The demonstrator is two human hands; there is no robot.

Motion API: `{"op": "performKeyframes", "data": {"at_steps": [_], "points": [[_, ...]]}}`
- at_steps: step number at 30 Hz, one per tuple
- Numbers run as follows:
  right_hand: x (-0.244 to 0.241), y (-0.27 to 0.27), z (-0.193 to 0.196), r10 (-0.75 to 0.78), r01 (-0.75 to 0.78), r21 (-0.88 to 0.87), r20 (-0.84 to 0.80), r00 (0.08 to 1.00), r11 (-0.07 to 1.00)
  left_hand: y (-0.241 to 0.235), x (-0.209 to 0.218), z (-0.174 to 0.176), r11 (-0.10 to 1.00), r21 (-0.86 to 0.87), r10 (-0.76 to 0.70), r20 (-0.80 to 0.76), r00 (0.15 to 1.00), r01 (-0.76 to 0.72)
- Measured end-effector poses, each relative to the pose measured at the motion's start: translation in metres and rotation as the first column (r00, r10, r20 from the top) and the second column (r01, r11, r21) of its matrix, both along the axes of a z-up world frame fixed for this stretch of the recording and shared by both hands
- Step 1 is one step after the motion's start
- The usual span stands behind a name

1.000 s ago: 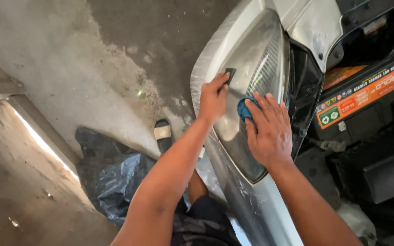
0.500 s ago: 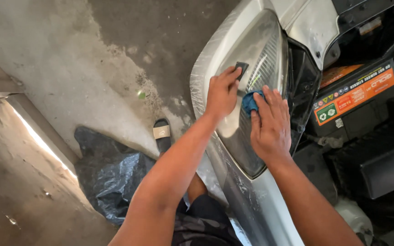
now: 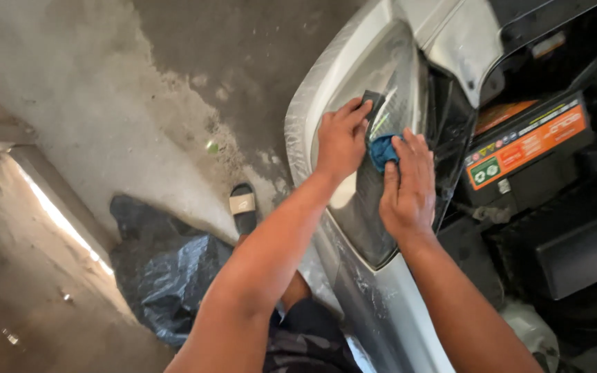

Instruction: The person is sanding and cleaning a car headlight with wet sandpaper.

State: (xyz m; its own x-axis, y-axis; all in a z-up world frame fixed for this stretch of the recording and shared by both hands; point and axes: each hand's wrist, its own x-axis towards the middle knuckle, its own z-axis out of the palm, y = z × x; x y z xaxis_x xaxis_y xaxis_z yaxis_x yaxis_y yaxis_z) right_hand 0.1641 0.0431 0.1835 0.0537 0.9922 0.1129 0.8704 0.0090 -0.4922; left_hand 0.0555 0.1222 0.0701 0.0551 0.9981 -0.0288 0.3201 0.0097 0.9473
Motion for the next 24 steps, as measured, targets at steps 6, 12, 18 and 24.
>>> {"op": "performKeyframes", "data": {"at_steps": [6, 12, 18, 24], "points": [[0.004, -0.004, -0.008, -0.019, 0.021, 0.023, -0.085, 0.996, 1.0, -0.132, -0.052, 0.087, 0.995, 0.053, -0.083, -0.063, 0.995, 0.086], [0.002, -0.005, -0.005, 0.016, -0.015, 0.026, -0.057, 0.998, 1.0, -0.114, -0.035, 0.02, 0.967, -0.205, 0.174, 0.107, 0.979, -0.15], [0.002, 0.001, -0.005, 0.017, -0.016, 0.033, -0.035, 0.999, 0.999, -0.099, -0.038, 0.019, 0.952, -0.251, 0.191, 0.035, 0.981, -0.177], [0.002, -0.002, -0.004, 0.012, -0.012, 0.009, -0.015, 1.0, 1.0, -0.195, -0.021, 0.055, 0.981, -0.114, 0.177, 0.201, 0.963, -0.156]]}}
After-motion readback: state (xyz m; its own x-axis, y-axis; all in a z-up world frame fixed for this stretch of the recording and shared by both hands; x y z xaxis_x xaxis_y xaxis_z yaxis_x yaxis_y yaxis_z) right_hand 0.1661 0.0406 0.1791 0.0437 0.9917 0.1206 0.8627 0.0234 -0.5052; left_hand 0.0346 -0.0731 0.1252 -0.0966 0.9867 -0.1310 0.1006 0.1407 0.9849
